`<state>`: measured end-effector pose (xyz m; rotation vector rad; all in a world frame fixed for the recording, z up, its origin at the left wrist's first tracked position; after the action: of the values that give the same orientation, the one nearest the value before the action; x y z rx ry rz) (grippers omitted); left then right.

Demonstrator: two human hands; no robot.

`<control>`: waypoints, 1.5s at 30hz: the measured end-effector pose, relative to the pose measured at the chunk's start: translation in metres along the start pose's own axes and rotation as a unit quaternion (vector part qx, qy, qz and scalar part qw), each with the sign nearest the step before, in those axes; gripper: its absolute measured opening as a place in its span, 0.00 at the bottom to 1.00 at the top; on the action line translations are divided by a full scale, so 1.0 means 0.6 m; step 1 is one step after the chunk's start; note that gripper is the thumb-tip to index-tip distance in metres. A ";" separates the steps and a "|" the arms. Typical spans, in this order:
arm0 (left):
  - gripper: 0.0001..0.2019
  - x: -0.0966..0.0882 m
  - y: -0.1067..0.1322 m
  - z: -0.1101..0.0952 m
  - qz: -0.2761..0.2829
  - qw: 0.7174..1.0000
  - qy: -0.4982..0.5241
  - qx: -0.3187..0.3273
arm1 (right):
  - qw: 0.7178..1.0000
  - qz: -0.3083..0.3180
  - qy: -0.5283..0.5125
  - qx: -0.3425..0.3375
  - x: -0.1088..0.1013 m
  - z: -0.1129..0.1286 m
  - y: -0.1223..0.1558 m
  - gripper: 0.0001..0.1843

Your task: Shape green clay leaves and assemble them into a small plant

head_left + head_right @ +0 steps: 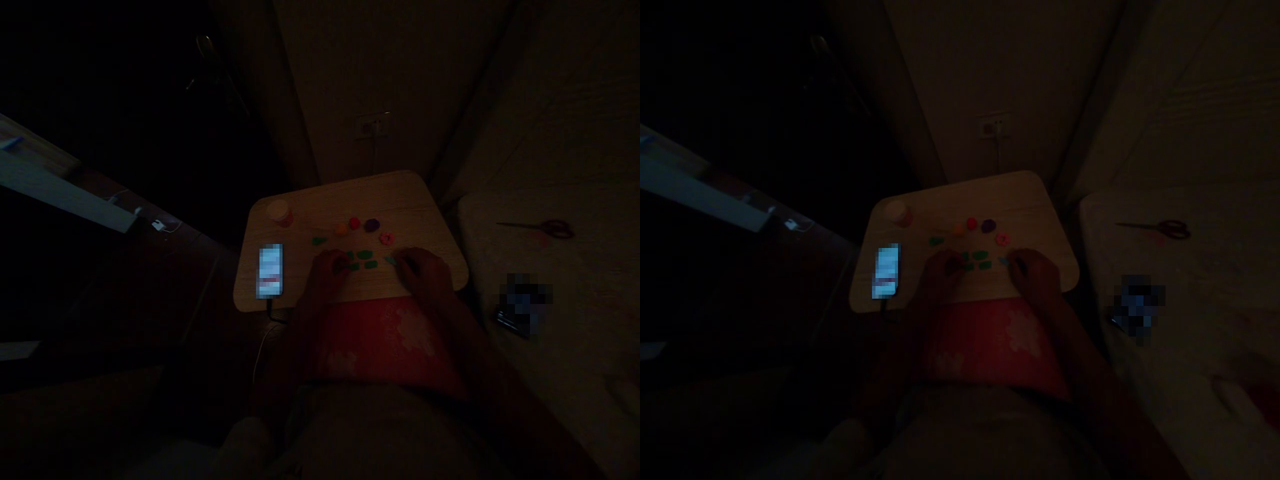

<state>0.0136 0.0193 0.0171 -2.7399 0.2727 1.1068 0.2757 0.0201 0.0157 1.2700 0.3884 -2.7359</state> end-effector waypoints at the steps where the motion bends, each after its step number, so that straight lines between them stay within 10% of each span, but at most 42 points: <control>1: 0.13 -0.002 0.001 0.001 -0.004 1.000 -0.006 0.003 | 1.000 -0.001 -0.004 -0.013 0.001 -0.002 -0.002 0.15; 32: 0.09 0.022 0.039 -0.028 -0.048 0.991 -0.124 0.027 | 0.999 -0.036 0.003 -0.037 0.003 -0.005 -0.003 0.12; 39: 0.12 -0.047 0.031 0.012 -0.160 0.981 -0.108 -0.021 | 0.997 -0.052 -0.021 -0.045 0.001 -0.005 0.000 0.12; 45: 0.09 -0.080 -0.034 0.051 -0.129 0.974 -0.175 -0.060 | 0.997 -0.054 -0.034 -0.049 0.000 -0.010 -0.001 0.12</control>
<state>-0.0359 0.0510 0.0306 -2.5171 -0.1994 1.5349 0.2801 0.0223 0.0121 1.1626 0.5920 -2.8003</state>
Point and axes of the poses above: each hand's wrist, its own y-axis away from the middle knuckle, its own x-axis out of the palm, z = x × y, the point moved 3 cm from there along -y, towards the middle knuckle, and after that the axes turned 7 degrees about z, right-handed, at the moved point
